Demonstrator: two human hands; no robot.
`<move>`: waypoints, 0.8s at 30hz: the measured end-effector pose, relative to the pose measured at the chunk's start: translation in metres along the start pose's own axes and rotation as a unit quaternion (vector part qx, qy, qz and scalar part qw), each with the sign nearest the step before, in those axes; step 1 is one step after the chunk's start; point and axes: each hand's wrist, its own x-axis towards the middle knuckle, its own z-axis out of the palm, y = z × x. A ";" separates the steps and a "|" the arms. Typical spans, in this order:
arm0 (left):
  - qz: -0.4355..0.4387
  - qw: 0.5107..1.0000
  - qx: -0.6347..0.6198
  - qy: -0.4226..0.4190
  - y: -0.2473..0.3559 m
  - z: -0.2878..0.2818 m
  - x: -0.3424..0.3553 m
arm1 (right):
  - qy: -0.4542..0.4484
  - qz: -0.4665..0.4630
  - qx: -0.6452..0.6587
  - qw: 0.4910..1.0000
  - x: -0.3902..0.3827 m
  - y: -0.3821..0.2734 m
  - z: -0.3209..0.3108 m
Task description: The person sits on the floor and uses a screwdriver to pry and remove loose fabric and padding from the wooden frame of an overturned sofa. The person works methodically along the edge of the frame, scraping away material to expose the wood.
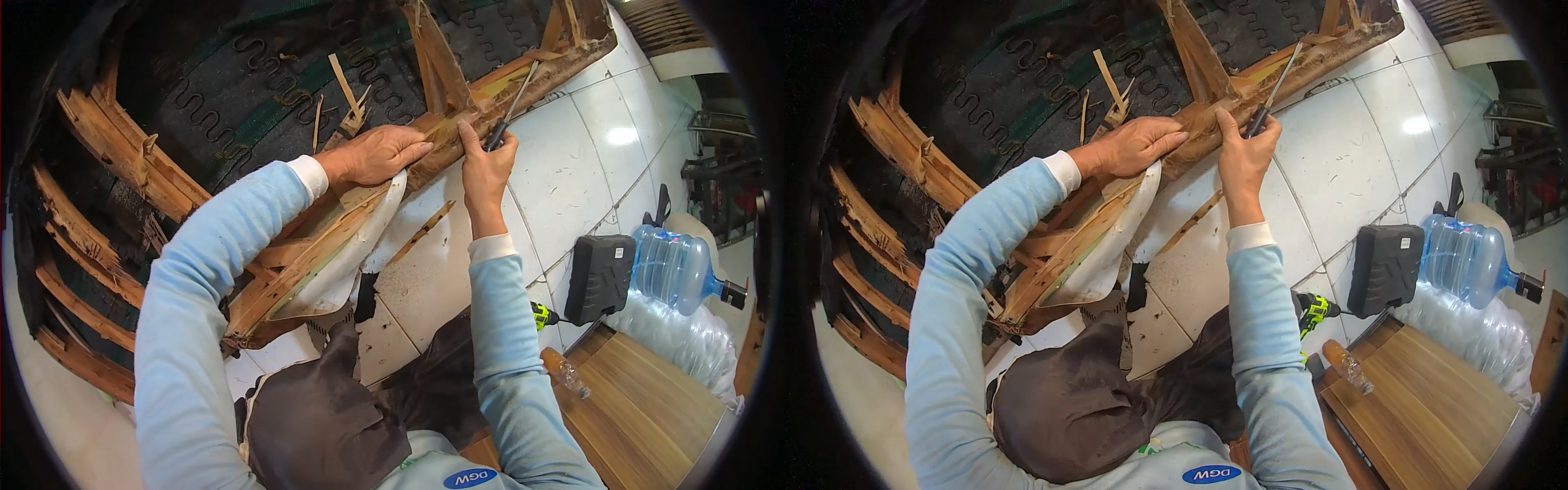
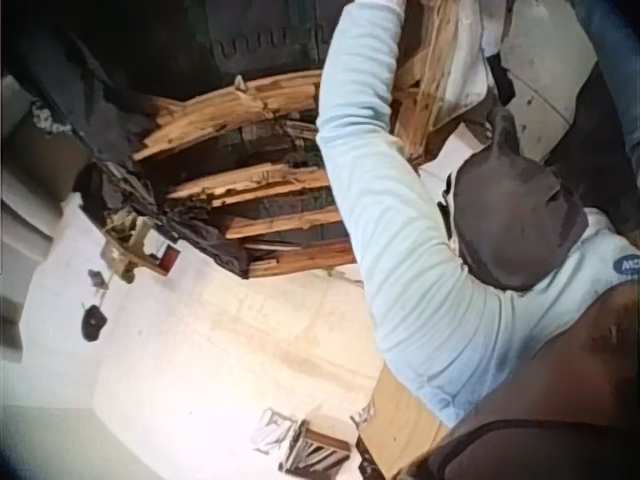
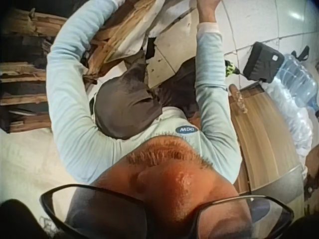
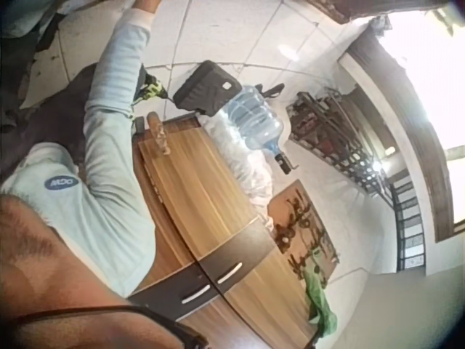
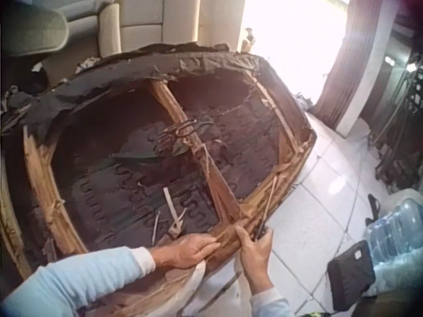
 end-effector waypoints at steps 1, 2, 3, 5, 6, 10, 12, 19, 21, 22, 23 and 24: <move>0.024 1.000 0.013 0.015 0.002 0.001 -0.003 | -0.010 0.012 0.005 1.000 0.000 0.001 -0.002; 0.048 0.998 0.025 0.030 0.006 0.000 -0.004 | -0.020 0.025 0.009 0.999 0.000 -0.001 -0.002; 0.058 0.997 0.055 0.021 0.009 -0.003 -0.003 | -0.024 0.023 -0.004 0.999 0.002 -0.002 -0.003; 0.080 0.991 0.110 0.002 0.019 -0.012 0.000 | -0.030 0.021 -0.031 0.999 0.004 -0.004 -0.007; 0.051 0.991 0.123 -0.001 0.027 -0.017 0.000 | -0.031 0.031 -0.039 0.998 0.003 -0.002 -0.009; -0.120 0.977 0.161 0.065 0.054 -0.022 -0.019 | 0.005 0.049 -0.046 0.998 0.002 0.029 -0.031; -0.242 0.942 0.192 0.128 0.073 -0.009 -0.034 | 0.044 0.046 -0.116 0.991 -0.008 0.058 -0.050; -0.256 0.911 0.163 0.279 0.085 0.043 -0.059 | -0.056 -0.357 -0.238 0.902 -0.036 -0.018 -0.039; -0.272 0.915 0.080 0.286 0.079 0.045 -0.060 | -0.242 -0.427 -0.281 0.825 -0.022 -0.068 -0.017; -0.288 0.915 0.021 0.281 0.076 0.040 -0.060 | -0.273 -0.451 -0.336 0.781 -0.011 -0.070 -0.010; -0.304 0.911 -0.036 0.276 0.073 0.036 -0.060 | -0.303 -0.472 -0.385 0.733 0.000 -0.068 0.000; -0.301 0.911 -0.039 0.280 0.068 0.037 -0.059 | -0.332 -0.488 -0.432 0.682 0.007 -0.069 0.009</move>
